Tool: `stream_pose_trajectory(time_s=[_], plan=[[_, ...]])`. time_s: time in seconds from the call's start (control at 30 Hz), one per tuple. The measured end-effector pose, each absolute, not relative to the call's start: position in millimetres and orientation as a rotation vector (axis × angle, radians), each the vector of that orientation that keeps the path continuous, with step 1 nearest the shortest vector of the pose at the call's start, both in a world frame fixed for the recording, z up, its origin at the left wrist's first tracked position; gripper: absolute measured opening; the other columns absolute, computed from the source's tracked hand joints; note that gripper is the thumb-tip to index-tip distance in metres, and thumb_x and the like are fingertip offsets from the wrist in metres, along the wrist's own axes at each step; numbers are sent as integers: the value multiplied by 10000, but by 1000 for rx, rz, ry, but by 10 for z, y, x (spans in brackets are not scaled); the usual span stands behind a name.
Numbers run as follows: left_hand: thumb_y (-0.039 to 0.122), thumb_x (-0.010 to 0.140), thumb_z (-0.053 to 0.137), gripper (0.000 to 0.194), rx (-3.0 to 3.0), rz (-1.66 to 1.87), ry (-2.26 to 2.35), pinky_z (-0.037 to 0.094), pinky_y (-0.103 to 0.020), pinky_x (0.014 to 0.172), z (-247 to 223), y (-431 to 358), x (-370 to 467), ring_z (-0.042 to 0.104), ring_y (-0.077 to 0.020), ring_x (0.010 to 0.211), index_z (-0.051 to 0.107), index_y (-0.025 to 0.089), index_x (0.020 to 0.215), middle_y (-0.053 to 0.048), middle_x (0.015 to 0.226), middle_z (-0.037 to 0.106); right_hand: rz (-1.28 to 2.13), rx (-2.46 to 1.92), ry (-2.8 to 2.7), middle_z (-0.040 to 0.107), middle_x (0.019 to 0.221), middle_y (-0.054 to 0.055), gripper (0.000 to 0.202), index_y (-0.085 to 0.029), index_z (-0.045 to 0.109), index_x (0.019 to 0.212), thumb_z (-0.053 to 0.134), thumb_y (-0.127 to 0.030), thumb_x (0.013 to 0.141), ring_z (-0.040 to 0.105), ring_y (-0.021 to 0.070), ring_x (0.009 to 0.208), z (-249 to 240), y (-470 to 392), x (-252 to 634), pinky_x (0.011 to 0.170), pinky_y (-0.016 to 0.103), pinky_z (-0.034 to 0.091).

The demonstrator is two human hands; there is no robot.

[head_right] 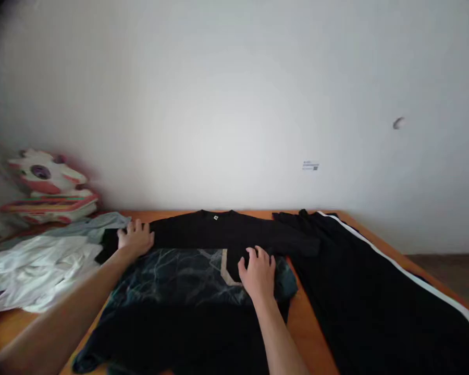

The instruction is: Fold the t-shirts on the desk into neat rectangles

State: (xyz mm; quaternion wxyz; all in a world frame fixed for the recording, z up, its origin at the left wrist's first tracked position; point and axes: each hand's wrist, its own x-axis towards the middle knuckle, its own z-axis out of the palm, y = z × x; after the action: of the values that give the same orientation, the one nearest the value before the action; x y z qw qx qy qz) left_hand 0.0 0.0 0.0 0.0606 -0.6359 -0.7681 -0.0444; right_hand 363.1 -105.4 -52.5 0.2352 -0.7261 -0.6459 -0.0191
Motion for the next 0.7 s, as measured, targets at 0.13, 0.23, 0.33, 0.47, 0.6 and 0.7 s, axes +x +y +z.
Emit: stream_pose_trajectory(time_s=[0.13, 0.23, 0.33, 0.47, 0.6, 0.7], plan=[[546, 982, 283, 633, -2012, -106, -2369, 372, -645, 1080, -199, 23, 281, 401, -408, 1434, 531, 224, 1467, -172, 1591, 424, -150, -1935, -1743, 638, 1342, 171, 375, -178, 694, 1206, 460, -382, 995, 574, 341, 1264, -579, -1053, 3665, 1117, 612, 338], [691, 940, 272, 766, -1986, -105, -2430, 242, -772, 1092, -332, -41, 348, 262, -466, 1496, 406, 258, 1558, -156, 1654, 320, -327, -1808, -1771, 591, 1427, 172, 435, -163, 668, 1256, 371, -395, 1039, 481, 326, 1379, -492, -1007, 3641, 1188, 606, 229], [759, 906, 258, 846, -2019, -108, -2455, 155, -793, 1114, -381, -88, 331, 177, -471, 1524, 350, 263, 1585, -138, 1684, 246, -363, -1775, -1934, 511, 1514, 190, 470, -139, 625, 1339, 353, -380, 1041, 393, 324, 1452, -372, -857, 3596, 1208, 574, 202], [780, 890, 258, 873, -2025, -114, -2471, 149, -800, 1110, -372, -72, 306, 179, -480, 1522, 360, 258, 1582, -151, 1682, 245, -166, -2026, -1990, 403, 1591, 211, 565, -148, 522, 1473, 329, -453, 1038, 312, 353, 1498, -362, -558, 3559, 1181, 573, 249], [784, 888, 266, 869, -2014, -133, -2462, 145, -818, 1096, -392, -17, 298, 180, -491, 1517, 372, 264, 1576, -151, 1680, 250, 110, -2268, -1952, 316, 1650, 157, 696, -239, 387, 1573, 275, -631, 1008, 227, 377, 1530, -466, -311, 3569, 1204, 603, 160], [798, 883, 264, 884, -2014, -162, -2466, 136, -829, 1087, -416, 53, 282, 177, -503, 1514, 369, 260, 1577, -155, 1681, 246, 178, -2329, -1945, 267, 1673, 136, 744, -262, 325, 1598, 249, -682, 988, 196, 381, 1538, -499, -170, 3589, 1213, 597, 124]])
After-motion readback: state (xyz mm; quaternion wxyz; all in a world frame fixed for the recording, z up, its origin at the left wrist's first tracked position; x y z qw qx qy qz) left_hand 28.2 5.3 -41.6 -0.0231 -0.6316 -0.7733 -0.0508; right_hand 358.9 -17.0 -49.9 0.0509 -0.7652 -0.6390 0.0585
